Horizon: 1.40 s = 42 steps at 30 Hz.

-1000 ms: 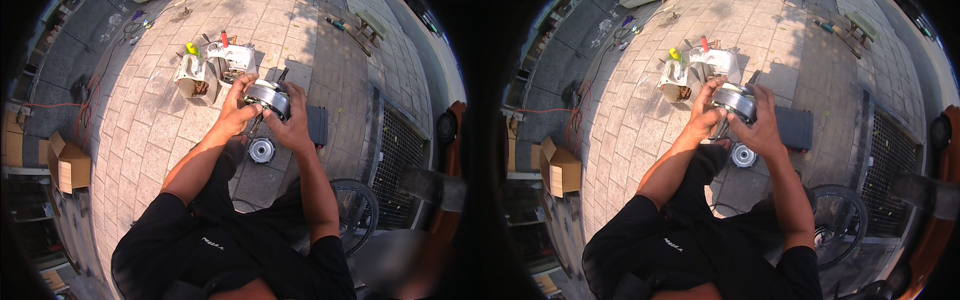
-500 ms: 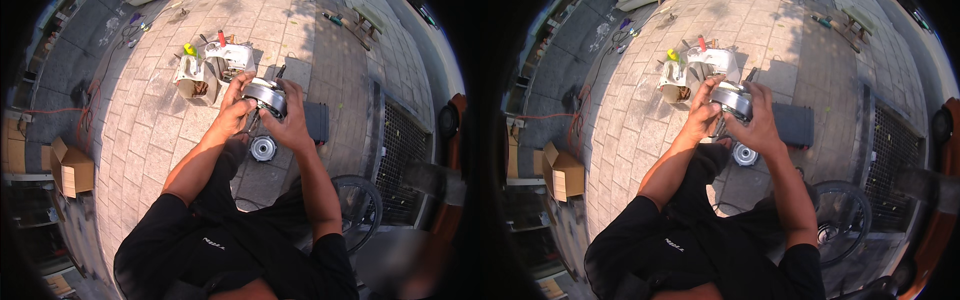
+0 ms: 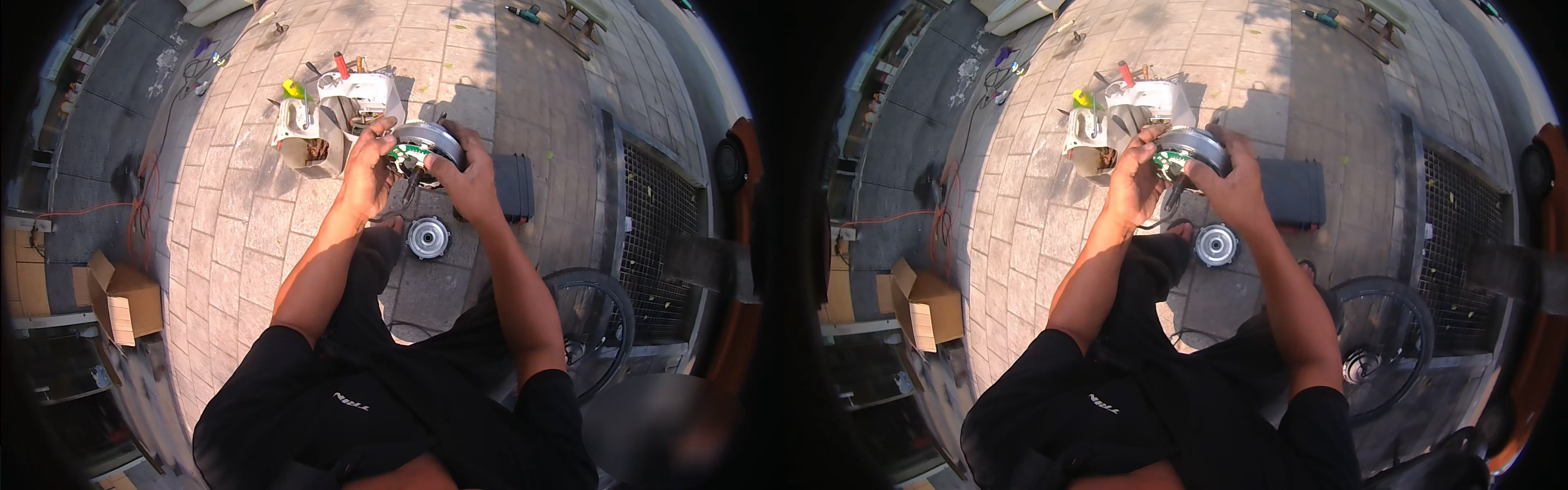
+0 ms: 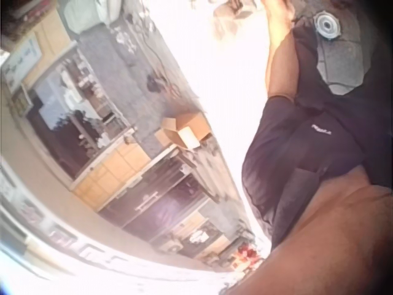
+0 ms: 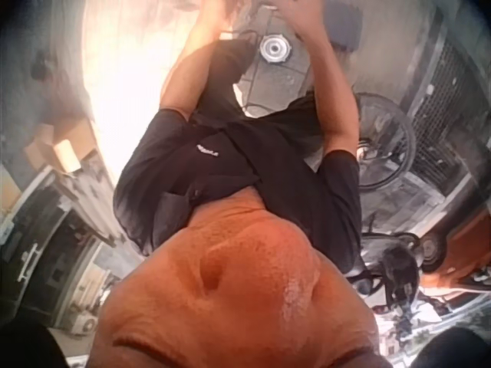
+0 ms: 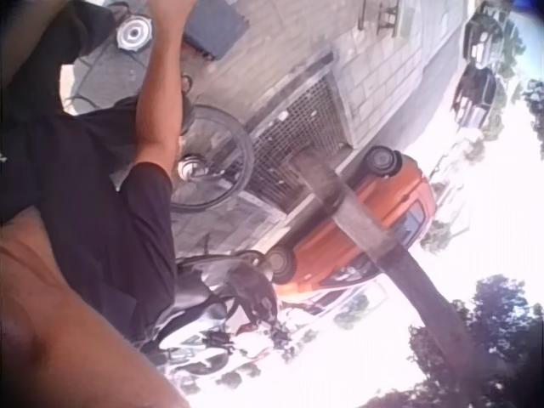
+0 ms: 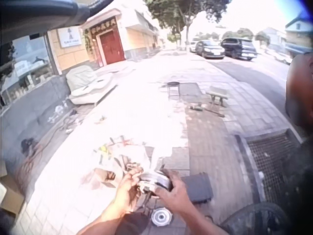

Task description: The person holds a disassembled electric motor component, likely a stator, and rotates it to inspect the internal windings and structure. The person turns the object over in their hands to view different angles while sitting on the ground.

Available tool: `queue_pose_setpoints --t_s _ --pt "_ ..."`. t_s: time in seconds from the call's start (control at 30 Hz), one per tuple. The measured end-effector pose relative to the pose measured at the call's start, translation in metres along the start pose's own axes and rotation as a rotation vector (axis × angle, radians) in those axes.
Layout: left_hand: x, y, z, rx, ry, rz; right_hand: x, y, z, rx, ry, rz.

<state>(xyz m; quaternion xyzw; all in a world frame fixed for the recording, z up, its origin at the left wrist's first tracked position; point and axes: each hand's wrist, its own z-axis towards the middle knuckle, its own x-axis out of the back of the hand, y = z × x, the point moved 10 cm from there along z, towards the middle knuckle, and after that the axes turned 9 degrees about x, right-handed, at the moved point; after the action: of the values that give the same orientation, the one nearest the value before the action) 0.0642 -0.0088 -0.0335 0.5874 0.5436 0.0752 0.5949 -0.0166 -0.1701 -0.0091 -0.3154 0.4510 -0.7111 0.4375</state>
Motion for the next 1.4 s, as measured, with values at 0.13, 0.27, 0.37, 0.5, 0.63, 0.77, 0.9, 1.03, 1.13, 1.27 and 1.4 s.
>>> queue_pose_setpoints --t_s 0.13,0.27,0.37,0.5,0.63,0.77,0.9,1.03,1.13,1.27,1.4 --pt "0.008 -0.010 0.009 0.041 0.081 0.084 -0.002 0.033 -0.004 -0.183 0.065 0.209" --pt "0.003 -0.022 0.016 0.139 0.188 0.128 0.001 0.053 -0.009 -0.295 0.163 0.508" --pt "-0.014 -0.055 0.020 0.361 0.209 -0.161 0.012 0.046 -0.012 -0.316 0.176 0.402" --pt "-0.010 -0.092 0.041 0.501 0.244 -0.287 0.028 0.034 -0.013 -0.362 0.042 0.102" --pt "-0.058 -0.071 0.036 0.433 0.160 -0.282 0.066 0.021 -0.008 -0.231 0.107 0.020" --pt "-0.092 -0.062 0.016 0.508 -0.077 -0.219 0.093 -0.046 0.004 0.003 0.090 0.192" --pt "-0.103 -0.114 0.016 0.816 -0.472 -0.179 0.088 -0.049 0.000 0.027 -0.090 0.124" --pt "-0.087 -0.112 0.014 0.731 -0.269 -0.235 0.064 -0.046 -0.015 -0.040 -0.286 0.002" --pt "-0.104 -0.103 -0.009 0.701 -0.375 -0.363 0.060 -0.052 -0.011 -0.008 -0.331 0.036" --pt "-0.110 -0.098 -0.015 0.678 -0.332 -0.528 0.071 -0.072 0.001 0.107 -0.277 -0.115" --pt "-0.107 -0.079 -0.002 0.568 -0.337 -0.639 0.088 -0.072 0.004 0.162 -0.039 -0.108"
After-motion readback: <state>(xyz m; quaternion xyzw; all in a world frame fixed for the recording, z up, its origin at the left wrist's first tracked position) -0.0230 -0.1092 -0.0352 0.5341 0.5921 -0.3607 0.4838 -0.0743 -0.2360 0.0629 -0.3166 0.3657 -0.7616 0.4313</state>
